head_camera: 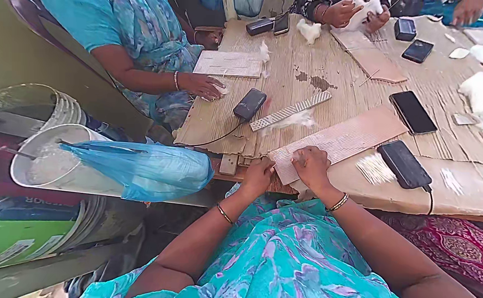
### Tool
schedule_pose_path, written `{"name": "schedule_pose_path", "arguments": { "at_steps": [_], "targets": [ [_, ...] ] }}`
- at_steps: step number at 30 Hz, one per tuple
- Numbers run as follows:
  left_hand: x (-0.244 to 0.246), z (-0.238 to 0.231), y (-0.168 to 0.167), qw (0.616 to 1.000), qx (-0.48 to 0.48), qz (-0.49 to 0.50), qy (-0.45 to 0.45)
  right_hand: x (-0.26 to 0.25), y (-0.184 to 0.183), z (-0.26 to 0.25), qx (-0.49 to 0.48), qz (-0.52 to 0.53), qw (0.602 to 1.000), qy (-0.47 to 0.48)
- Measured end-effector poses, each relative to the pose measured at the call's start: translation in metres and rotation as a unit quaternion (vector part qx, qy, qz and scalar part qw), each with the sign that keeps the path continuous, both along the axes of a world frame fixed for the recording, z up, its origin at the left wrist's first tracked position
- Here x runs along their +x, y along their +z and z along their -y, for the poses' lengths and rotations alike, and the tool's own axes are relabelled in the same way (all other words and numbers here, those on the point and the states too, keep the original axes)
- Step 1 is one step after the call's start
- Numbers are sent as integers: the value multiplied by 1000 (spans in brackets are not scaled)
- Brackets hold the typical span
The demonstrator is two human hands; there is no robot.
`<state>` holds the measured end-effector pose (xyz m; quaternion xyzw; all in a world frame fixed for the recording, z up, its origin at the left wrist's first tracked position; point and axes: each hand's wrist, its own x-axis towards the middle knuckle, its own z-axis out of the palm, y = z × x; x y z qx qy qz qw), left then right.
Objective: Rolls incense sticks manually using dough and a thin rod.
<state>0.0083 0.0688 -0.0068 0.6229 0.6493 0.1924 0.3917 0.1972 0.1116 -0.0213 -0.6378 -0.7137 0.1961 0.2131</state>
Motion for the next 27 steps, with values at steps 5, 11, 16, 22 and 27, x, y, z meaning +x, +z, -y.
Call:
{"name": "schedule_pose_path", "arguments": {
  "at_steps": [5, 11, 16, 22, 27],
  "targets": [
    [6, -8, -9, 1000, -11, 8, -9, 11, -5, -7, 14, 24, 1000, -12],
    [9, -13, -7, 1000, -13, -11, -4, 33, -1, -17, 45, 18, 999, -9],
    [10, -20, -3, 998, -22, -51, -13, 20, -6, -29, 86, 95, 972, 198],
    [5, -22, -1, 995, -33, -80, -39, 22, -18, -13, 29, 218, 925, 310],
    [3, -7, 4, 985, -96, -88, -114, 63, -22, 33, 56, 227, 909, 346]
  ]
}}
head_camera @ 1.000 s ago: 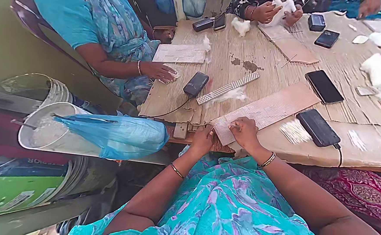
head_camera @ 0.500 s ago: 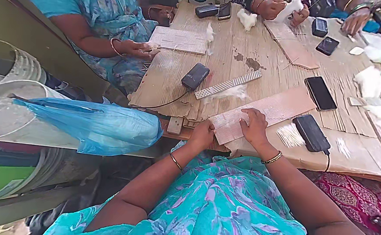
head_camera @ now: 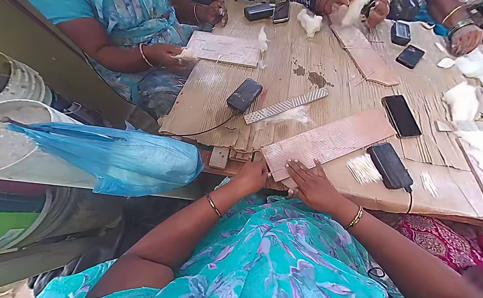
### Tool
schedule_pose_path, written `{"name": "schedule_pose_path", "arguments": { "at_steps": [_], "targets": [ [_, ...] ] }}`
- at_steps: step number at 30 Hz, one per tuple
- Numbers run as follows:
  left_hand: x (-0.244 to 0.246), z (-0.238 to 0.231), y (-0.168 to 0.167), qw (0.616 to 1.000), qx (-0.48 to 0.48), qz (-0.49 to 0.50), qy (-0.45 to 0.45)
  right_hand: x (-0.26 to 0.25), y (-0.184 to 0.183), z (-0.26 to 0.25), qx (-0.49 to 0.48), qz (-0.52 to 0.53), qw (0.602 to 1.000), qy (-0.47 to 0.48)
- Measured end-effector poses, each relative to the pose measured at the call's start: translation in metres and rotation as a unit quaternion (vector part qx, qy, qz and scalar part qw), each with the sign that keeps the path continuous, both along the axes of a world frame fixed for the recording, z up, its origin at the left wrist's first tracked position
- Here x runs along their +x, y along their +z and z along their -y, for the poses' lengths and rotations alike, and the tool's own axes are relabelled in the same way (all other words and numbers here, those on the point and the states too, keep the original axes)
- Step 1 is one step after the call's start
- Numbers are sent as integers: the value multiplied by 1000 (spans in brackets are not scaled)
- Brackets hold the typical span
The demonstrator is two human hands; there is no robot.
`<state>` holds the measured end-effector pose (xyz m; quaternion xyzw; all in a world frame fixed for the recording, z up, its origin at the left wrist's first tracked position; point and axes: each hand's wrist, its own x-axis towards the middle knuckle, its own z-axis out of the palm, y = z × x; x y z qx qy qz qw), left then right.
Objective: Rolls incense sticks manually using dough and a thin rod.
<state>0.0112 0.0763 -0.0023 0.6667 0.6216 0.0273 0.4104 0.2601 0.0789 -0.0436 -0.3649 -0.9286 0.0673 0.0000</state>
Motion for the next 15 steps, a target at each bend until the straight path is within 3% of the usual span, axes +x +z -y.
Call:
{"name": "schedule_pose_path", "arguments": {
  "at_steps": [4, 10, 15],
  "targets": [
    [2, 10, 3, 999, -38, 14, -24, 15, 11, 19, -28, 7, 1000, 1],
    [-5, 3, -2, 998, 19, 45, 26, -1, 13, -18, 26, -68, 991, -109],
    [-7, -5, 1, 997, 65, 2, 48, -43, 5, -53, 45, -56, 996, -61]
  ]
}}
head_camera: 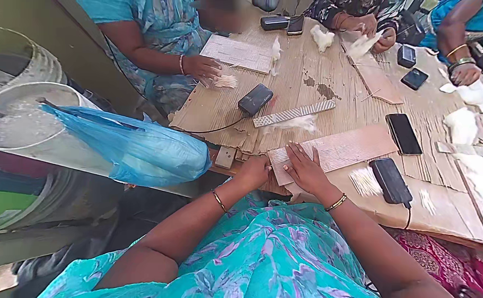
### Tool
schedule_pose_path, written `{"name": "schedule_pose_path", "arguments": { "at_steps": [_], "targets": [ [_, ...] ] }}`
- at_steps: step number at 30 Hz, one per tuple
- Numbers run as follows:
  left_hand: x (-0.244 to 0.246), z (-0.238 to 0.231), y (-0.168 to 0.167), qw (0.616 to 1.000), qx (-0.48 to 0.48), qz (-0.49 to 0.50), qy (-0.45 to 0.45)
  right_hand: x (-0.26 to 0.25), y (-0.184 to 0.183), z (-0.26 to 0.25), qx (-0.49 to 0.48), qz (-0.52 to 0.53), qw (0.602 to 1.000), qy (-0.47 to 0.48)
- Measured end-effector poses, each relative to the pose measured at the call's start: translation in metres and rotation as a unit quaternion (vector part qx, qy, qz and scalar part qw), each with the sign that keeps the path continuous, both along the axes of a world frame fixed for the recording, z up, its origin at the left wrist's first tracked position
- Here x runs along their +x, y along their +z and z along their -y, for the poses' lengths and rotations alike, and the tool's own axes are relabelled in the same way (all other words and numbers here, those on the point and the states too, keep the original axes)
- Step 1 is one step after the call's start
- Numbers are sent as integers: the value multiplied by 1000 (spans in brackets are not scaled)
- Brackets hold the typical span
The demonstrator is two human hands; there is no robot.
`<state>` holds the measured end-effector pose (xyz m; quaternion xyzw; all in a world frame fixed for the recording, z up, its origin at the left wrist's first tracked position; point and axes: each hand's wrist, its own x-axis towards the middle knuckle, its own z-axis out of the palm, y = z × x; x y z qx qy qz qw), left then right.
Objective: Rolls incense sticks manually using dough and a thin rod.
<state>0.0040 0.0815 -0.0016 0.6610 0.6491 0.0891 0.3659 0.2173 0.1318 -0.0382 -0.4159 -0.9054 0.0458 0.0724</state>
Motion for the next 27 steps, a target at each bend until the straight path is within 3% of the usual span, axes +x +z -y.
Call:
{"name": "schedule_pose_path", "arguments": {
  "at_steps": [4, 12, 19, 27],
  "targets": [
    [-1, 1, -6, 1000, 5, -11, -19, -3, -5, 7, -45, 55, 997, 34],
    [4, 10, -4, 992, -66, 30, -102, 56, 10, 75, -65, 71, 992, 86],
    [-4, 6, -5, 998, 13, 49, -31, 39, 9, 39, 9, 5, 998, -68],
    [-8, -1, -8, 998, 41, 3, -45, 1, -9, 14, -28, 61, 998, 4]
  ]
}}
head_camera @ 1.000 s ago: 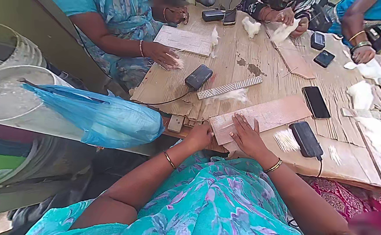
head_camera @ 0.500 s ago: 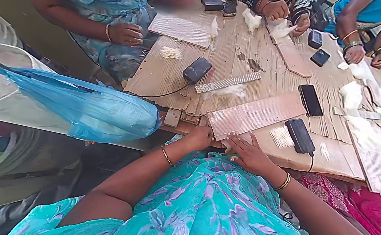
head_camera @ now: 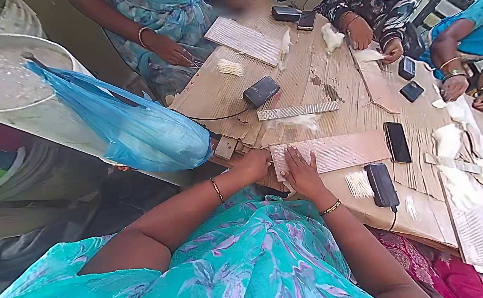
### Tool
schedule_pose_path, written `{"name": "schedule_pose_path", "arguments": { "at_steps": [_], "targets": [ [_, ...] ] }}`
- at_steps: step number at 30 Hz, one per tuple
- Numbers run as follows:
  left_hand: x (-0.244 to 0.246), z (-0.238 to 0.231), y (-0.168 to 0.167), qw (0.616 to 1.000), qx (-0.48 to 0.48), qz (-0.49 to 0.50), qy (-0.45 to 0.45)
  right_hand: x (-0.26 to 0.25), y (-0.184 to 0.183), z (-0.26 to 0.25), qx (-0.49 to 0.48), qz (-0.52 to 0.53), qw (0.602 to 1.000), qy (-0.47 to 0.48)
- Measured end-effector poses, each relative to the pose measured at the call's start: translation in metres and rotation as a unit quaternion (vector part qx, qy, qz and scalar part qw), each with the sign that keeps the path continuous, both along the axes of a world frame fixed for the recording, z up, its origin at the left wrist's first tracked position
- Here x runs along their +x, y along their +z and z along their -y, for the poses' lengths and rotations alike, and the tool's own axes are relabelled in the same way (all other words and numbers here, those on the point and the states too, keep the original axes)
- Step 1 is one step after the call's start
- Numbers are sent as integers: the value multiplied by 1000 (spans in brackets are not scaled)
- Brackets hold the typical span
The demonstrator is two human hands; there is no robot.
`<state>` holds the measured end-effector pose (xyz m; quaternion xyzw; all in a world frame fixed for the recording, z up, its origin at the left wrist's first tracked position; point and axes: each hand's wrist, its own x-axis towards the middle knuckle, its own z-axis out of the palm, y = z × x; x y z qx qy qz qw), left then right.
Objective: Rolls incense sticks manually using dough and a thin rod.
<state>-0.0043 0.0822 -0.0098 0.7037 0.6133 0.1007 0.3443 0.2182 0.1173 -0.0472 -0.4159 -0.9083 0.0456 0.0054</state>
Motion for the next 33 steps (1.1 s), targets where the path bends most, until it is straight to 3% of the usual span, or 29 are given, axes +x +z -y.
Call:
{"name": "schedule_pose_path", "arguments": {
  "at_steps": [9, 15, 23, 33],
  "targets": [
    [0, 8, 1, 996, -54, 1, -76, 51, 28, 55, -37, 31, 997, 54],
    [-7, 3, 7, 999, -20, 22, -29, 31, 25, 24, 34, -25, 997, -71],
    [-9, 4, 3, 999, 3, -14, -40, -3, 9, -8, -2, 25, 999, 37],
    [2, 11, -3, 996, -7, -54, -74, 26, 14, 59, -60, 65, 995, 39]
  ]
}}
